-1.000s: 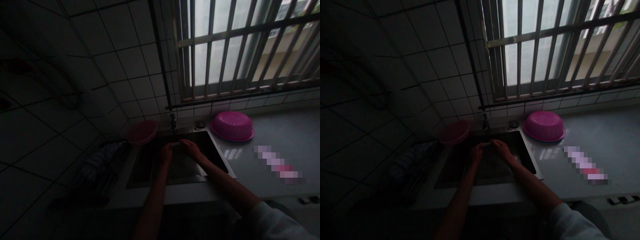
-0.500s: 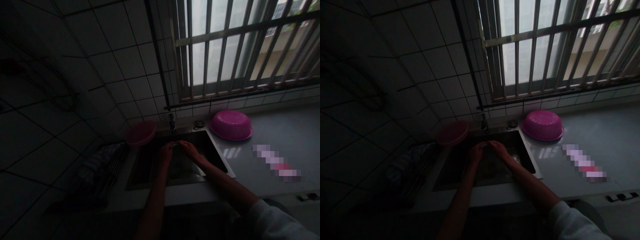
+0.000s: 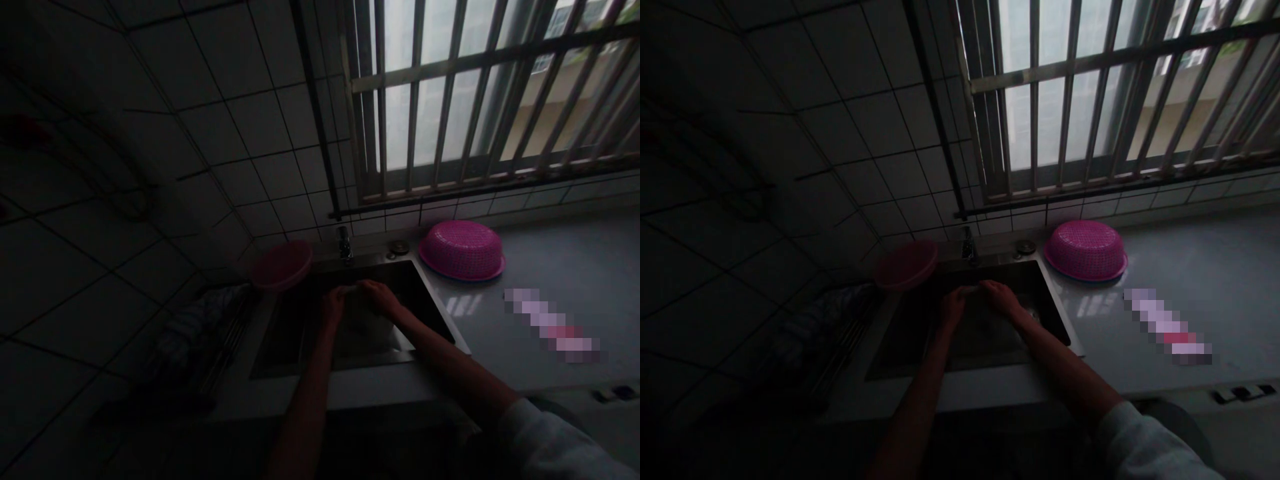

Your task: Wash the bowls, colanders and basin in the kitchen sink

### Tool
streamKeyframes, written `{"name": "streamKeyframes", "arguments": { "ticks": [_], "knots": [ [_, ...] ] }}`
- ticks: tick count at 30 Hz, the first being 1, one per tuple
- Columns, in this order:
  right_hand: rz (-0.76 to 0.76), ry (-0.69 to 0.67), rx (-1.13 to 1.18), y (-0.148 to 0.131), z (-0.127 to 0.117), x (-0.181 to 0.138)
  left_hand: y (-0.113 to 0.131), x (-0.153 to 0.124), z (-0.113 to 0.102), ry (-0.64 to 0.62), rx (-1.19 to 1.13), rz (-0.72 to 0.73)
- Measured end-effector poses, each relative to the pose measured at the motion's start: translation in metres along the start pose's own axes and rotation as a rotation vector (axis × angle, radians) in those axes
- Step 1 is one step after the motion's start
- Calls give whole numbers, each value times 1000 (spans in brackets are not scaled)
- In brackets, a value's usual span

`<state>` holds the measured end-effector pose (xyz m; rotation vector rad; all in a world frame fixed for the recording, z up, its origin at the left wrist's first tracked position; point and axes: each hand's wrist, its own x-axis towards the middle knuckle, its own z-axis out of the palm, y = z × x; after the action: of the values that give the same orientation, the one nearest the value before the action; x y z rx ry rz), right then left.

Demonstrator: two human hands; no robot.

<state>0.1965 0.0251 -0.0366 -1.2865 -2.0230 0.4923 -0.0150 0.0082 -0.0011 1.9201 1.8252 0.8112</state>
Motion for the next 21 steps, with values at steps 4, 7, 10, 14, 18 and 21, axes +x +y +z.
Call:
{"name": "streamKeyframes", "arguments": {
  "ticks": [4, 7, 10, 14, 18, 21],
  "knots": [
    [189, 133, 13, 12, -18, -3, -11, 3, -10, 246, -75, -153],
    [150, 160, -1, 8, -16, -7, -8, 4, -3, 165, -81, -96],
    [26, 62, 8, -5, -1, -6, 1, 2, 8, -12, -44, 20],
    [47, 11, 1, -2, -2, -2, -1, 3, 4, 33, -32, -25],
    [227, 156, -6, 13, -19, -5, -10, 6, -4, 243, -65, -175],
    [144, 150, -17, 8, -14, -9, -6, 5, 3, 146, -66, -94]
  ]
}}
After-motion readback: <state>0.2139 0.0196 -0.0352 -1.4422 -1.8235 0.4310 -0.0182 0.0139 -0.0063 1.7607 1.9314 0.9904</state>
